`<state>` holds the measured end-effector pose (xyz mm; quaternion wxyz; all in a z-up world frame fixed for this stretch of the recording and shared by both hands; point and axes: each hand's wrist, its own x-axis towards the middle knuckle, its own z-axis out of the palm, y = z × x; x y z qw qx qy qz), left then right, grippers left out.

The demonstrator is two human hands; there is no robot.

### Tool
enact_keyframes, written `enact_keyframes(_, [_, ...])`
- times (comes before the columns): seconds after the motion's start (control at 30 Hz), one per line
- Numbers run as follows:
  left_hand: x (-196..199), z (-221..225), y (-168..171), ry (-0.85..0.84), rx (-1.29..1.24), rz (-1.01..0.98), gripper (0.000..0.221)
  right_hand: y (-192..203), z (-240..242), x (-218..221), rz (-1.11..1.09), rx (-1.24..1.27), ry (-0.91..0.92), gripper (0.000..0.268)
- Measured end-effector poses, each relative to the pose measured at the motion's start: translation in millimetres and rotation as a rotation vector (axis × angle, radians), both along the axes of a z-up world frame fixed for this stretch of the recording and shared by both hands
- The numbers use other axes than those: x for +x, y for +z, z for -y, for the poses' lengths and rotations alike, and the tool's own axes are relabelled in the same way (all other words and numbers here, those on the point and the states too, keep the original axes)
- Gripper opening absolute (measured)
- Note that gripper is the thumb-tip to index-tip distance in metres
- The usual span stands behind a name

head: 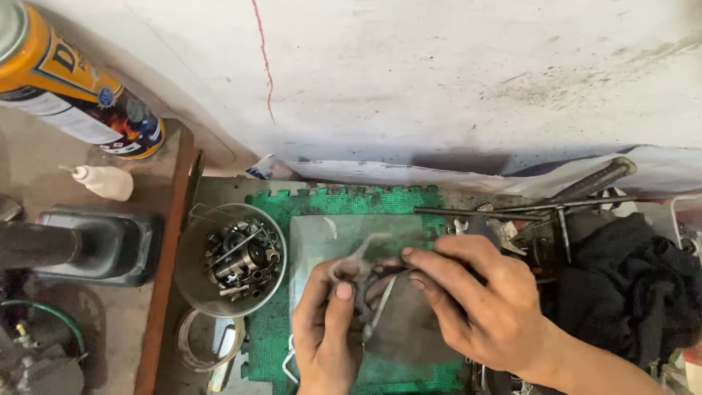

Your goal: The person is cleaning a metal engine gasket or flange by sanding the surface on a workbench.

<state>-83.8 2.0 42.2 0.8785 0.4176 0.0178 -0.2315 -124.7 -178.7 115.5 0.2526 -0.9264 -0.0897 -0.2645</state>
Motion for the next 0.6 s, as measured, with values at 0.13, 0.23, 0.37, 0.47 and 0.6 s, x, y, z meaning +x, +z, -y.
enact_keyframes(0.13, [4,-9,2,-0.106,0.216,0.258,0.028,5,-4,-4,-0.05,0.06,-0.037,0.029])
enact_keyframes(0.23, [7,-7,7,-0.14,0.232,0.305,0.028,6,-3,-6,-0.003,0.007,-0.043,0.027])
enact_keyframes(0.37, [3,-13,2,-0.195,0.432,0.37,0.027,2,-8,-6,-0.056,0.176,-0.075,0.023])
enact_keyframes(0.47, [5,-9,8,-0.177,0.446,0.417,0.027,0,-8,-7,-0.036,0.141,-0.069,0.023])
enact_keyframes(0.6, [3,-5,-10,0.046,0.037,0.194,0.027,-1,-2,-10,-0.027,-0.037,-0.093,0.023])
